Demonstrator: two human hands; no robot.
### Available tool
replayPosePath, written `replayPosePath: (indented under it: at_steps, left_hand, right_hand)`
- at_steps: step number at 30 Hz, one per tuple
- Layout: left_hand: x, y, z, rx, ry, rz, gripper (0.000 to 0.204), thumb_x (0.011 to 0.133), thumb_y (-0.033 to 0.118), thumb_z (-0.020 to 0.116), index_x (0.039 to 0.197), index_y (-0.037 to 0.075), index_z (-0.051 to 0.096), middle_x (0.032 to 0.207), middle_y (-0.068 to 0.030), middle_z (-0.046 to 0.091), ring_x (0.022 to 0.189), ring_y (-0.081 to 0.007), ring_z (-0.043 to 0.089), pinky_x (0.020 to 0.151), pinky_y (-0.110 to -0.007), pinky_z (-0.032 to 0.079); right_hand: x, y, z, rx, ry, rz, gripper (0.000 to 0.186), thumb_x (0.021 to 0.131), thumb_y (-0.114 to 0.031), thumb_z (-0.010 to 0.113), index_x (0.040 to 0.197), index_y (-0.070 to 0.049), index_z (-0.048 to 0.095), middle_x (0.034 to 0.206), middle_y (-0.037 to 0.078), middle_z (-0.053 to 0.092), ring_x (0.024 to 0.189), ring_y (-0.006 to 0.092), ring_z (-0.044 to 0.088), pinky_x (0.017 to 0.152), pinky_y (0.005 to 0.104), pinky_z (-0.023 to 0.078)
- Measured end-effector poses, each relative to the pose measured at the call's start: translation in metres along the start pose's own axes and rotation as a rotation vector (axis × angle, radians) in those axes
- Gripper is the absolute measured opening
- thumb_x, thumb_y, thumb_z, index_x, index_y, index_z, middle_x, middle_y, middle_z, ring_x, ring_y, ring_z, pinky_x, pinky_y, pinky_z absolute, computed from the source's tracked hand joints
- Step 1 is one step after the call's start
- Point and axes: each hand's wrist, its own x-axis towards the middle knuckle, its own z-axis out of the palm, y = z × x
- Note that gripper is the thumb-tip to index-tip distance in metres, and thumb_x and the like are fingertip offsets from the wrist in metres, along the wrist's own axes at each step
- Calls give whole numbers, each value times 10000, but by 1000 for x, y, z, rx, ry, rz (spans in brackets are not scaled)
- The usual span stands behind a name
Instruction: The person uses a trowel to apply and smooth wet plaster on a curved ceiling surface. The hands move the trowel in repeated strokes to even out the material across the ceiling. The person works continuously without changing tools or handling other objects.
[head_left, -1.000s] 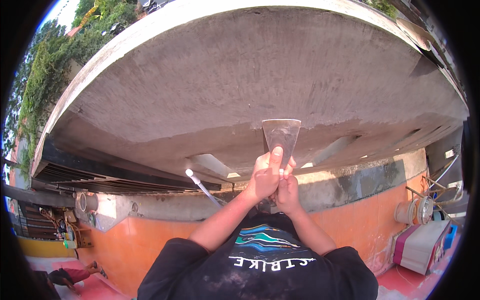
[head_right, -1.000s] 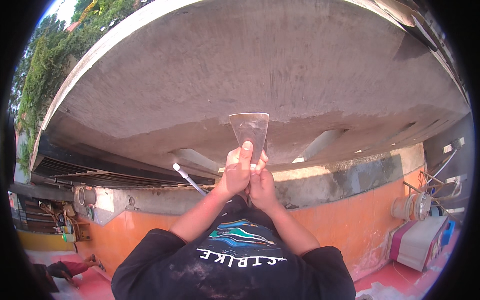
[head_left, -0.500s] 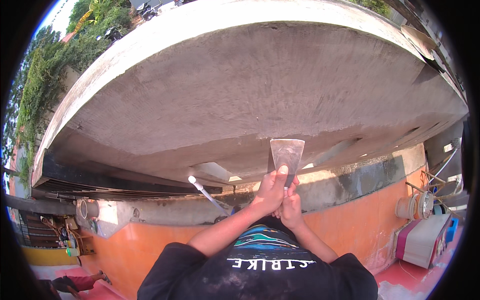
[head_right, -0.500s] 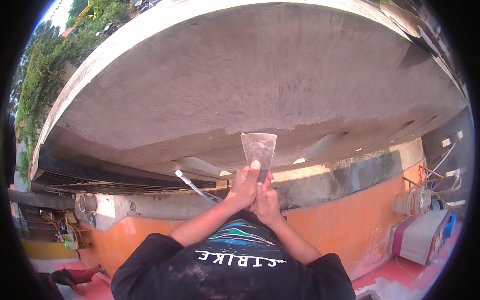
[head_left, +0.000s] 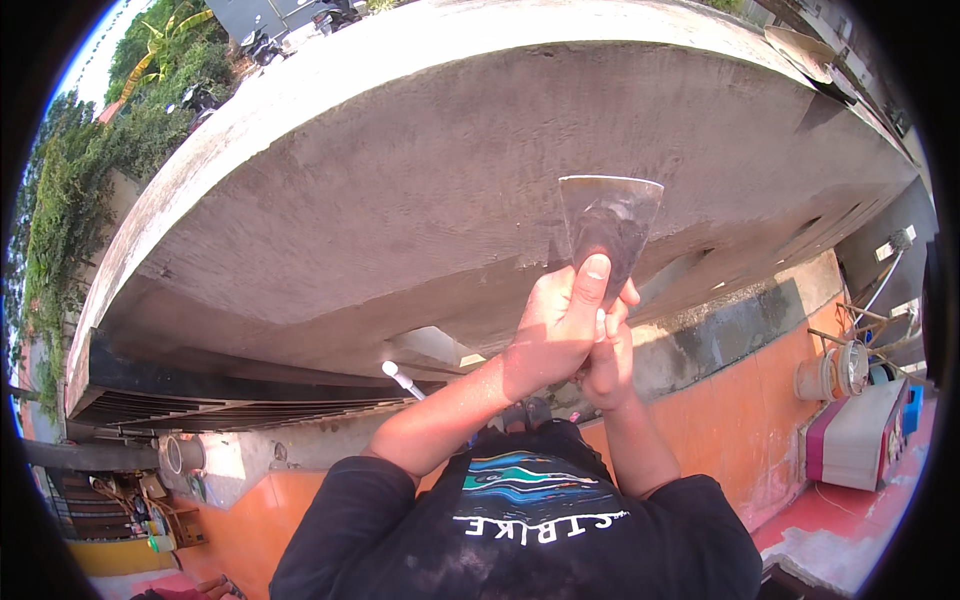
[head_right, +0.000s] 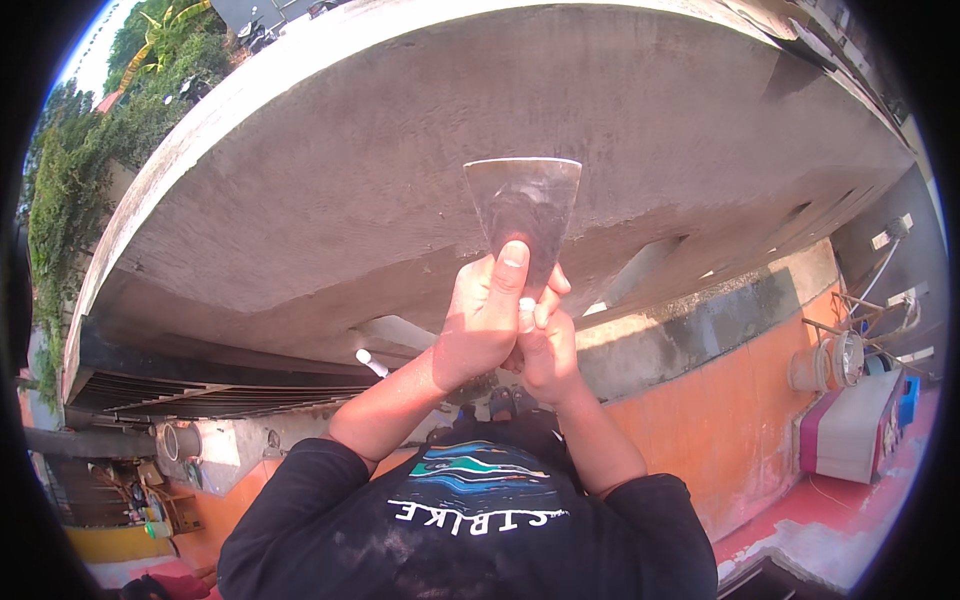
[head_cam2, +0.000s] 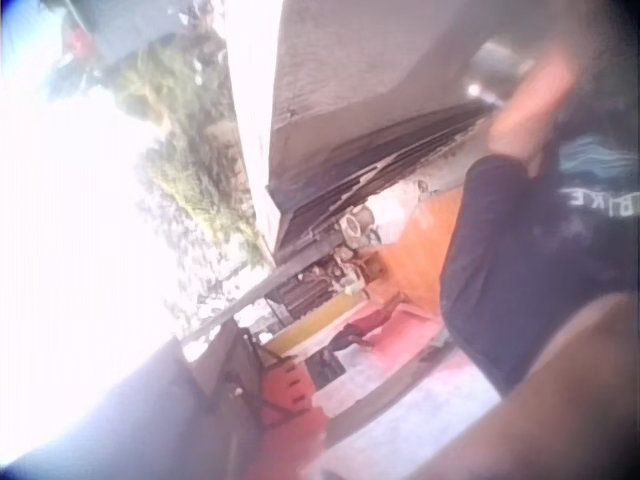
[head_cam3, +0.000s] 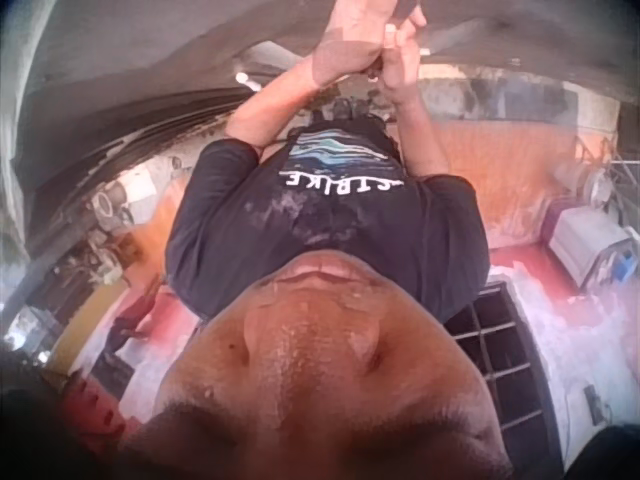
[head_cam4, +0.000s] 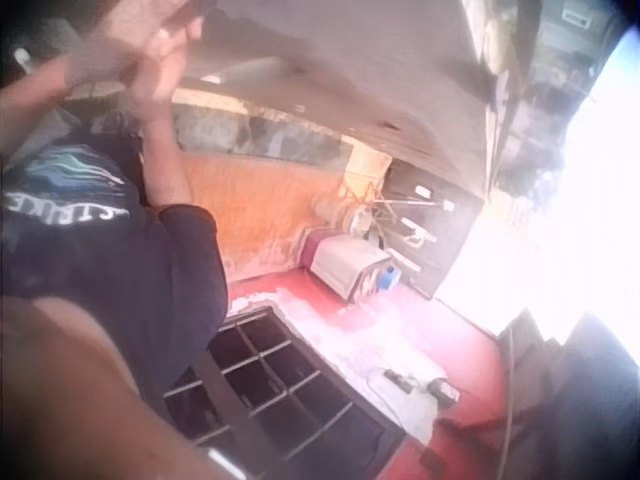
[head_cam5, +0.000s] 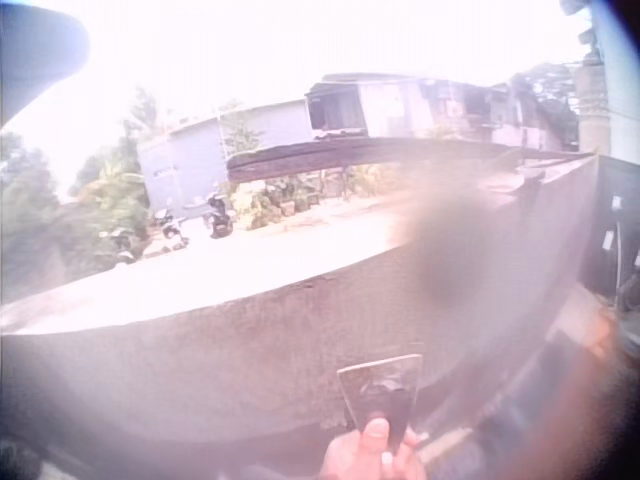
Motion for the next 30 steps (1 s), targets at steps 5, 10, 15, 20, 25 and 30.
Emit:
replayPosePath:
  at_steps: [5, 10, 15, 20, 25, 30]
  left_hand:
    - [-41, -70, 1, -9, 49, -193, 572, 1063, 469, 295, 906, 8, 597, 677, -16, 566, 623, -76, 525, 550, -243, 450]
    - [-51, -101, -8, -17, 100, -295, 577, 1062, 476, 299, 902, 10, 599, 674, -10, 558, 615, -79, 518, 562, -242, 449]
    - [-33, -76, -15, 35, 116, -333, 579, 1062, 468, 305, 897, -2, 600, 661, -11, 553, 590, -67, 493, 526, -239, 424]
    - [-12, -40, -16, -9, 29, -3, 578, 1059, 467, 317, 897, -11, 598, 647, -16, 548, 575, -63, 482, 512, -227, 408]
    - [-23, -55, -4, -21, 60, -246, 593, 1054, 499, 311, 917, -2, 596, 667, -12, 549, 609, -82, 512, 558, -238, 448]
    - [-43, -97, -13, 19, 79, -375, 612, 1051, 517, 274, 934, 10, 596, 666, -10, 545, 611, -80, 522, 580, -237, 467]
  right_hand:
    - [-65, 45, -4, -32, 102, 269, 487, 1042, -482, 351, 955, -36, 527, 582, 44, 520, 460, 108, 503, 429, 241, 417]
    - [-76, 66, -10, 48, 169, 313, 373, 1067, -339, 378, 874, -47, 505, 574, 30, 498, 466, 102, 472, 470, 253, 417]
    - [-48, 54, 4, 24, 204, 343, 368, 1060, -341, 413, 865, -47, 515, 592, 24, 507, 502, 99, 486, 487, 253, 416]
    - [-18, 26, 6, -49, 93, 124, 396, 1057, -340, 423, 820, -44, 533, 599, 17, 508, 518, 94, 487, 484, 244, 404]
    - [-39, 27, -2, 55, 112, 258, 384, 1057, -338, 416, 853, -37, 536, 585, 25, 502, 482, 99, 482, 459, 241, 403]
    - [-68, 66, -7, 144, 170, 342, 354, 1065, -342, 397, 917, -39, 507, 568, 28, 488, 465, 101, 477, 453, 240, 412]
